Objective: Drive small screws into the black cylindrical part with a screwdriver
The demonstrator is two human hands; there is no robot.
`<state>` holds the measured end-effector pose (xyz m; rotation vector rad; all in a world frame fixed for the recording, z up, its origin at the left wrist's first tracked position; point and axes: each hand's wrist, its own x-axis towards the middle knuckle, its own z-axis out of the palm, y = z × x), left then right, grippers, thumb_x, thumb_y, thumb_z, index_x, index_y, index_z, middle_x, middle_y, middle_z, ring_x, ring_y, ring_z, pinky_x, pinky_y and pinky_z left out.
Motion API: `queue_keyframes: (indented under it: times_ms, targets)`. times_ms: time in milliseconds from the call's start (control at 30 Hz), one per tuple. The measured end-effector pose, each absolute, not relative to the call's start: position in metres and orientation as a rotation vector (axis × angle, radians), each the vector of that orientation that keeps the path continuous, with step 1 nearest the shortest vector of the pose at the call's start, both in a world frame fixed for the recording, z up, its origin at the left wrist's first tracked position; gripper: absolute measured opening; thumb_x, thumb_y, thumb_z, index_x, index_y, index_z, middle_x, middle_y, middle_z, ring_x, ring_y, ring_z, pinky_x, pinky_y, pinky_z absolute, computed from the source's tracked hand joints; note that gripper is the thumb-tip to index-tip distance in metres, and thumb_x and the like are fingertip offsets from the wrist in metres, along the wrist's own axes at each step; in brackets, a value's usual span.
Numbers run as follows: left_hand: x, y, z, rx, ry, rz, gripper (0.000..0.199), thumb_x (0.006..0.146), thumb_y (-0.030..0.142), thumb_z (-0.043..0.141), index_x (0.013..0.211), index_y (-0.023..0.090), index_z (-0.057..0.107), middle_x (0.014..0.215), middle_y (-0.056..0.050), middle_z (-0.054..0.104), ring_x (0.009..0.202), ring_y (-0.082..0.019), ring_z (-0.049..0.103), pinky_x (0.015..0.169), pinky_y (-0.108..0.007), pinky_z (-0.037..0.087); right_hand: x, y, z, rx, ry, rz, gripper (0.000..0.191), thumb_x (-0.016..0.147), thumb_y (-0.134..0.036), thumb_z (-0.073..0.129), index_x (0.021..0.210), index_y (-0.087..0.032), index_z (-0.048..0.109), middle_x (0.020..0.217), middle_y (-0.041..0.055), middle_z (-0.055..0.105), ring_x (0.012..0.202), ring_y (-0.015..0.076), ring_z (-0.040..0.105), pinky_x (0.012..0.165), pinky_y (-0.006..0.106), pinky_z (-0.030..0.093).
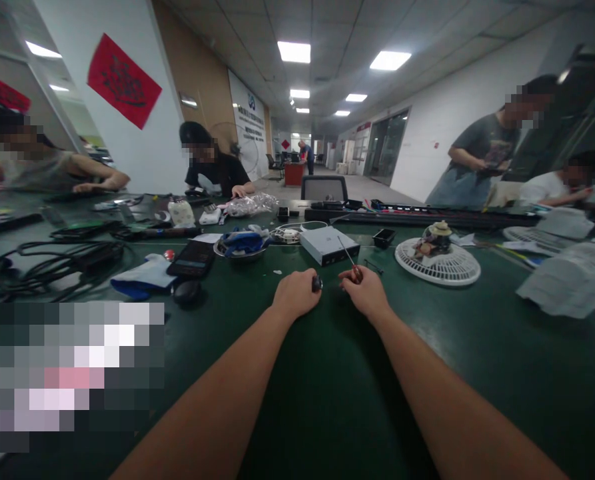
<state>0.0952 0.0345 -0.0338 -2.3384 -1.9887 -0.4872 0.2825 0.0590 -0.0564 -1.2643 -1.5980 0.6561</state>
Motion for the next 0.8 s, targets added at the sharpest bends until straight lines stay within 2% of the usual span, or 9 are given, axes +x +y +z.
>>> queue_keyframes:
  times_ms: [167, 367, 600, 800]
  targets:
    - [0.094, 0.033, -0.032, -2.361, -1.995, -0.465, 0.019, 0.085, 0.035, 0.058, 0.101, 0.025, 0.063, 0.093, -0.006, 0.072, 0.086, -0.025, 0.069, 0.072, -0.033, 0.051, 0.283, 0.064, -0.064, -1.21, -1.529, 0.728, 0.026, 0.067, -0.029, 0.074, 0.089, -0.017, 0.066, 0.084, 0.0049, 0.074, 0.071, 0.0189, 0.067, 0.067, 0.03, 0.051]
    - [0.094, 0.032, -0.03, -2.361, -2.026, -0.455, 0.017, 0.086, 0.035, 0.057, 0.1, 0.025, 0.062, 0.094, -0.006, 0.072, 0.086, -0.024, 0.069, 0.074, -0.032, 0.051, 0.282, 0.055, -0.053, -1.207, -1.563, 0.732, 0.019, 0.071, -0.033, 0.075, 0.08, -0.017, 0.069, 0.083, 0.0066, 0.077, 0.074, 0.0207, 0.069, 0.072, 0.032, 0.049]
    - [0.094, 0.032, -0.03, -2.369, -1.995, -0.473, 0.015, 0.087, 0.035, 0.056, 0.097, 0.026, 0.061, 0.09, -0.005, 0.072, 0.083, -0.025, 0.069, 0.07, -0.033, 0.051, 0.279, 0.05, -0.05, -1.156, -1.551, 0.78, 0.021, 0.071, -0.033, 0.077, 0.069, -0.018, 0.063, 0.085, 0.0082, 0.078, 0.075, 0.0216, 0.07, 0.07, 0.031, 0.05]
    - [0.096, 0.029, -0.026, -2.439, -1.96, -0.417, 0.018, 0.086, 0.036, 0.058, 0.1, 0.026, 0.062, 0.092, -0.006, 0.072, 0.086, -0.024, 0.069, 0.073, -0.032, 0.05, 0.279, 0.049, -0.051, -1.091, -1.514, 0.872, 0.025, 0.066, -0.034, 0.081, 0.079, -0.017, 0.069, 0.079, 0.0059, 0.075, 0.071, 0.0209, 0.068, 0.067, 0.031, 0.052]
